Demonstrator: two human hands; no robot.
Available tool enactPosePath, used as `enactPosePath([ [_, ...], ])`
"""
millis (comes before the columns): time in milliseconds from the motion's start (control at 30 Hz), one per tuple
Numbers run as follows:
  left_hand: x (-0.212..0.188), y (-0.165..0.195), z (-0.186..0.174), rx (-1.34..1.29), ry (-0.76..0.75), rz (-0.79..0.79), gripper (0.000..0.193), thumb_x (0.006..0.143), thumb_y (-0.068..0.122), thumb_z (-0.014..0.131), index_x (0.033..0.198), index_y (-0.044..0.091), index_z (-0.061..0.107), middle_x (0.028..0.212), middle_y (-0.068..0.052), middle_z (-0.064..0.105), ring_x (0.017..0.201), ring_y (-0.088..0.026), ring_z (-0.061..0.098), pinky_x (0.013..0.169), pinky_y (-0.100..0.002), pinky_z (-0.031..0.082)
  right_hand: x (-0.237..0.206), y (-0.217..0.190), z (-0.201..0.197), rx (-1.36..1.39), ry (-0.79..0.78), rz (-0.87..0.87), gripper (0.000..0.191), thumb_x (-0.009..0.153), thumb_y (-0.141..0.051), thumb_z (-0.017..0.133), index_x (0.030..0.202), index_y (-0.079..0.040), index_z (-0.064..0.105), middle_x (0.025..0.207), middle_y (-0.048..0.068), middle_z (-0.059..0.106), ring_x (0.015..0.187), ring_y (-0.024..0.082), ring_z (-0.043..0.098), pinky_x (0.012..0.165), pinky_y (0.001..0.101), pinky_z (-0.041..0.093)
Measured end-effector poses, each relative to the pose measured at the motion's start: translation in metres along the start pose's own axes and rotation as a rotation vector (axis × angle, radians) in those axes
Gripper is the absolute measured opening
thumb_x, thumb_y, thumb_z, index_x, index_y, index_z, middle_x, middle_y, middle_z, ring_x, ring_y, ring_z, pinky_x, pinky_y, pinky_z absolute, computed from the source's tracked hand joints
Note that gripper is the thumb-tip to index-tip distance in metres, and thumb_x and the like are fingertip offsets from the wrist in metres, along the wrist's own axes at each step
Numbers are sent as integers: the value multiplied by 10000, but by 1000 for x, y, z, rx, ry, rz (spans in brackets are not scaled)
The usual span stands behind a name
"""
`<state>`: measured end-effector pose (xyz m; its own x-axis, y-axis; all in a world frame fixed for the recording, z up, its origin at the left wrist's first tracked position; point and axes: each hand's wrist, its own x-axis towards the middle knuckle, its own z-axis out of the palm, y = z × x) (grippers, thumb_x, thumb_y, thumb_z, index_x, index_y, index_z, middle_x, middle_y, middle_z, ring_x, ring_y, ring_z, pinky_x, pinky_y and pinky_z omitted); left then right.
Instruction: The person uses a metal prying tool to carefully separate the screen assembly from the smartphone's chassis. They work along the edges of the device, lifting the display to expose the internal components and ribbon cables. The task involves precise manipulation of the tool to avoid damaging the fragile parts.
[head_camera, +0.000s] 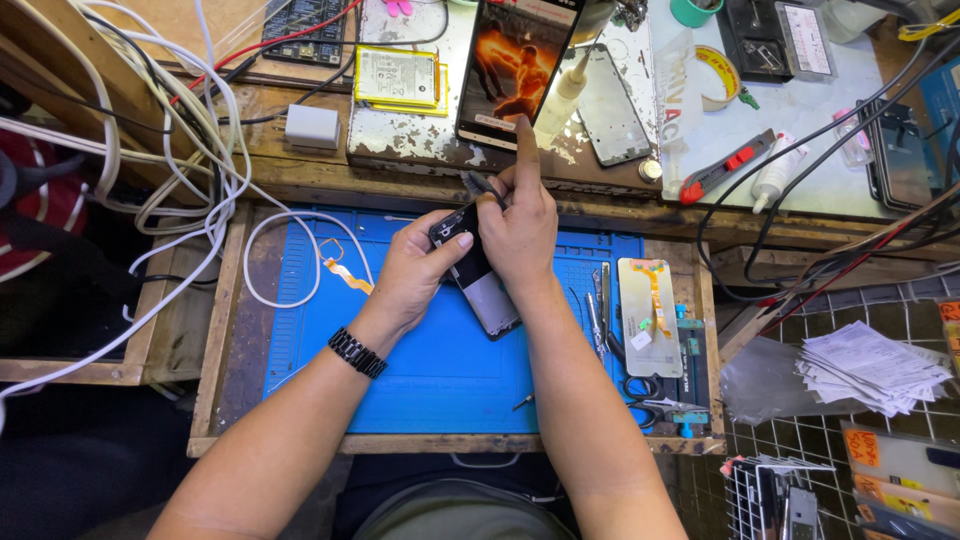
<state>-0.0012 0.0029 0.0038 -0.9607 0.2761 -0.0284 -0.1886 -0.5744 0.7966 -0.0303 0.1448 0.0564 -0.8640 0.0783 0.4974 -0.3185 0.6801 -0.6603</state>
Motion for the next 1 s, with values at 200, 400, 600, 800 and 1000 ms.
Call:
enactPosePath([
  [200, 0, -1, -1, 15, -1, 0, 262, 973, 73, 698, 1223, 1, 675, 1043, 1, 710, 919, -58, 624, 834, -239, 528, 1, 0, 1, -12, 3, -9, 854, 824, 12, 616, 1620, -83, 321, 780, 71, 639, 700, 217, 656, 714, 354, 557],
  [400, 0, -1, -1, 19, 5, 6, 262, 977, 72, 706, 1225, -4, 675, 1040, 1, 705, 916, -60, 621, 831, -241, 527, 0, 0, 1, -10, 1, -6, 856, 827, 15, 620, 1622, -81, 318, 778, 70, 634, 697, 215, 653, 712, 349, 559],
  [600, 0, 0, 0, 21, 2, 4, 272, 970, 78, 703, 1229, 1, 672, 1055, -2, 712, 931, -60, 629, 847, -240, 531, 1, 0, 0, -11, 2, -14, 850, 833, 9, 626, 1621, -84, 320, 772, 64, 633, 695, 214, 654, 720, 353, 557],
  [800, -1, 1, 0, 10, -6, 1, 265, 976, 78, 703, 1226, -5, 667, 1066, -9, 713, 943, -65, 635, 858, -245, 535, 2, 1, 0, -11, 6, -28, 848, 832, 9, 624, 1620, -84, 325, 786, 67, 633, 706, 215, 654, 721, 355, 556],
  [1000, -1, 1, 0, 16, -4, 1, 265, 973, 76, 701, 1224, -4, 669, 1066, -11, 716, 942, -65, 636, 861, -245, 536, 1, 0, 0, -12, 4, -17, 845, 827, 9, 623, 1615, -81, 332, 781, 66, 631, 701, 216, 648, 721, 354, 555],
])
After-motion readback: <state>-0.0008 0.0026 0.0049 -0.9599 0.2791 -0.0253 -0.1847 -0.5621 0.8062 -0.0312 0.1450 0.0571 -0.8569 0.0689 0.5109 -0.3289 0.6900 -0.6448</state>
